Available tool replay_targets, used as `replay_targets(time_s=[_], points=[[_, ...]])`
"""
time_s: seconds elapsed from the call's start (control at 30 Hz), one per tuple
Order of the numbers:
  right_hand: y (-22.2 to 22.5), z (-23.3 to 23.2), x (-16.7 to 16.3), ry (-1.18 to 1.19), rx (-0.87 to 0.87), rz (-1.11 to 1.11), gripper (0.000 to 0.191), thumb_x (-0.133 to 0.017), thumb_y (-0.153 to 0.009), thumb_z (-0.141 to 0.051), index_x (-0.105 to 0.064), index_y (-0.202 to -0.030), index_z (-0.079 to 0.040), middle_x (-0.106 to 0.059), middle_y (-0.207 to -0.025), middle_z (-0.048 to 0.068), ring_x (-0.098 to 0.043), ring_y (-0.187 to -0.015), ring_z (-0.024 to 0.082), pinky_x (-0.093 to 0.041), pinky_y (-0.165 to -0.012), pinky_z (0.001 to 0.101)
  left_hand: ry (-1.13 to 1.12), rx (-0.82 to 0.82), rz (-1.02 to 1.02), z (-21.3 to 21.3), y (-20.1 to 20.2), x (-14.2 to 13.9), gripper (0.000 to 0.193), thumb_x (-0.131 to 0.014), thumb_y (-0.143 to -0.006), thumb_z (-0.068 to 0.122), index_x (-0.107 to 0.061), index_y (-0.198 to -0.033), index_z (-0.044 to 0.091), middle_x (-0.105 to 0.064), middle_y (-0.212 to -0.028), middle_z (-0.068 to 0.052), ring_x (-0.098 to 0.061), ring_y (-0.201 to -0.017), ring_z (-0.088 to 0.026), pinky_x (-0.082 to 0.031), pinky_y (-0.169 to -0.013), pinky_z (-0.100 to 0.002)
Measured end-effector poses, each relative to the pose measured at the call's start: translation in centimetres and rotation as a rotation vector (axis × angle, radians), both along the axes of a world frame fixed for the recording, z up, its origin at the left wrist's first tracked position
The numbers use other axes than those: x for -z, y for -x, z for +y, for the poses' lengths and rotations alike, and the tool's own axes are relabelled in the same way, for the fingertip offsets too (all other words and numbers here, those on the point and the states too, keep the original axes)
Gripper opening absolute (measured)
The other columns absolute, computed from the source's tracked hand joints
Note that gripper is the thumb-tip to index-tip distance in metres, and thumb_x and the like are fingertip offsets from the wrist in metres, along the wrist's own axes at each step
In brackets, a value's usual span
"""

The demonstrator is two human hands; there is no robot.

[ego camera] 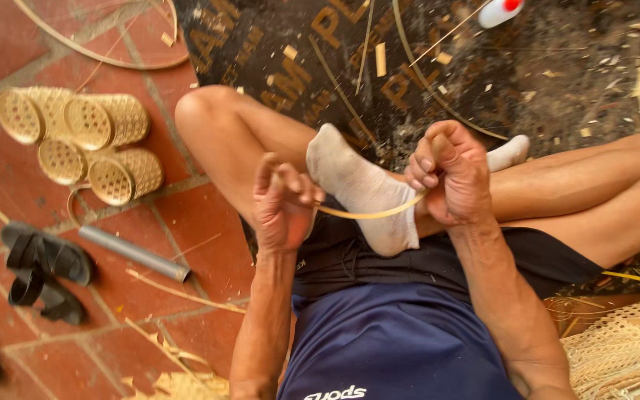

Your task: The person lies on the floor and glues the ends of thin bamboo strips to form rings, pressing the joints together and securing them with plastic clips. They repeat the gluing, joining, and clipping cycle on one strip after another, with finished woven baskets visible nearby.

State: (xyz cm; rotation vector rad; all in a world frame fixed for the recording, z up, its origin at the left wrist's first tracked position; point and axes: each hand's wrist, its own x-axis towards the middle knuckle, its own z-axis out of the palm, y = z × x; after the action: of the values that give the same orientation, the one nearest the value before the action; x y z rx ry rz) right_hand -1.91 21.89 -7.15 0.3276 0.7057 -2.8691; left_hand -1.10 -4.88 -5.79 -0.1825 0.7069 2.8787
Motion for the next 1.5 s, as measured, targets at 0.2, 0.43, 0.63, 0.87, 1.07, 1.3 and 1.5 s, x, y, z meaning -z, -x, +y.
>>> replay_targets(time_s=[0.2, 0.43, 0.63, 0.87, 1.07, 1.3, 1.5], points=[[1.2, 0.0, -3.1, -1.012, -0.375, 0.482, 0.008, -0.073, -0.097, -0.002, -0.071, -0.104, 0.000, -0.066, -0.093, 0.009, -0.060, -0.084, 0.017, -0.049, -0.076, 0.0267, 0.785, 0.439, 0.186, -0.6, 0.2, -3.5, 0.020, -0.068, -0.103, 0.000, -0.074, -0.122, 0.003, -0.066, -0.111, -0.010, -0.065, -0.097, -0.019, -0.053, -0.089, -0.032], [0.6, -0.8, -5.2, -1.201, -0.520, 0.482, 0.020, -0.082, -0.087, -0.002, -0.069, -0.102, 0.001, -0.070, -0.092, 0.007, -0.067, -0.080, 0.014, -0.051, -0.070, 0.0281, 1.004, 0.577, 0.165, 1.6, 0.3, -5.2, 0.016, -0.074, -0.099, 0.003, -0.074, -0.115, 0.002, -0.074, -0.102, -0.006, -0.069, -0.091, -0.010, -0.057, -0.079, -0.024], [0.8, 0.1, -5.7, -1.114, -0.564, 0.422, 0.027, -0.077, -0.080, -0.001, -0.068, -0.105, 0.004, -0.072, -0.096, 0.010, -0.070, -0.087, 0.016, -0.056, -0.080, 0.0282, 1.049, 0.663, 0.064, 1.9, 0.1, -5.5, 0.011, -0.074, -0.098, 0.004, -0.076, -0.109, 0.002, -0.074, -0.092, -0.004, -0.066, -0.084, -0.007, -0.055, -0.073, -0.024], [-0.2, 1.3, -4.8, -1.123, -0.554, 0.424, 0.020, -0.080, -0.081, -0.001, -0.071, -0.098, 0.001, -0.073, -0.092, 0.008, -0.071, -0.083, 0.015, -0.056, -0.078, 0.0275, 1.099, 0.766, 0.064, 1.9, 0.4, -5.8, 0.010, -0.075, -0.095, 0.004, -0.078, -0.105, 0.002, -0.073, -0.086, -0.004, -0.064, -0.077, -0.007, -0.053, -0.068, -0.024], [-0.1, 1.4, -4.7, -1.166, -0.583, 0.436, 0.016, -0.082, -0.082, -0.002, -0.073, -0.096, -0.001, -0.074, -0.088, 0.007, -0.070, -0.074, 0.011, -0.053, -0.064, 0.0219, 1.074, 0.805, 0.049, 2.2, 1.1, -5.9, 0.012, -0.074, -0.093, 0.005, -0.077, -0.105, 0.002, -0.076, -0.086, -0.003, -0.066, -0.076, -0.005, -0.055, -0.067, -0.024], [0.0, 1.1, -4.8, -1.216, -0.617, 0.346, 0.016, -0.081, -0.076, -0.002, -0.074, -0.090, -0.004, -0.071, -0.080, 0.003, -0.057, -0.054, 0.006, -0.040, -0.047, 0.0218, 1.161, 0.864, 0.069, 3.1, 2.4, -5.8, 0.010, -0.077, -0.090, 0.008, -0.079, -0.099, 0.005, -0.077, -0.078, -0.002, -0.068, -0.070, -0.004, -0.057, -0.062, -0.023], [-0.1, 0.6, -4.5, -1.178, -0.591, 0.411, 0.017, -0.078, -0.077, 0.001, -0.072, -0.091, -0.005, -0.070, -0.082, 0.002, -0.063, -0.064, 0.007, -0.047, -0.056, 0.0206, 1.182, 0.882, 0.103, 3.5, 3.1, -5.8, 0.010, -0.078, -0.089, 0.009, -0.079, -0.098, 0.006, -0.077, -0.077, -0.002, -0.069, -0.070, -0.003, -0.057, -0.062, -0.023]])
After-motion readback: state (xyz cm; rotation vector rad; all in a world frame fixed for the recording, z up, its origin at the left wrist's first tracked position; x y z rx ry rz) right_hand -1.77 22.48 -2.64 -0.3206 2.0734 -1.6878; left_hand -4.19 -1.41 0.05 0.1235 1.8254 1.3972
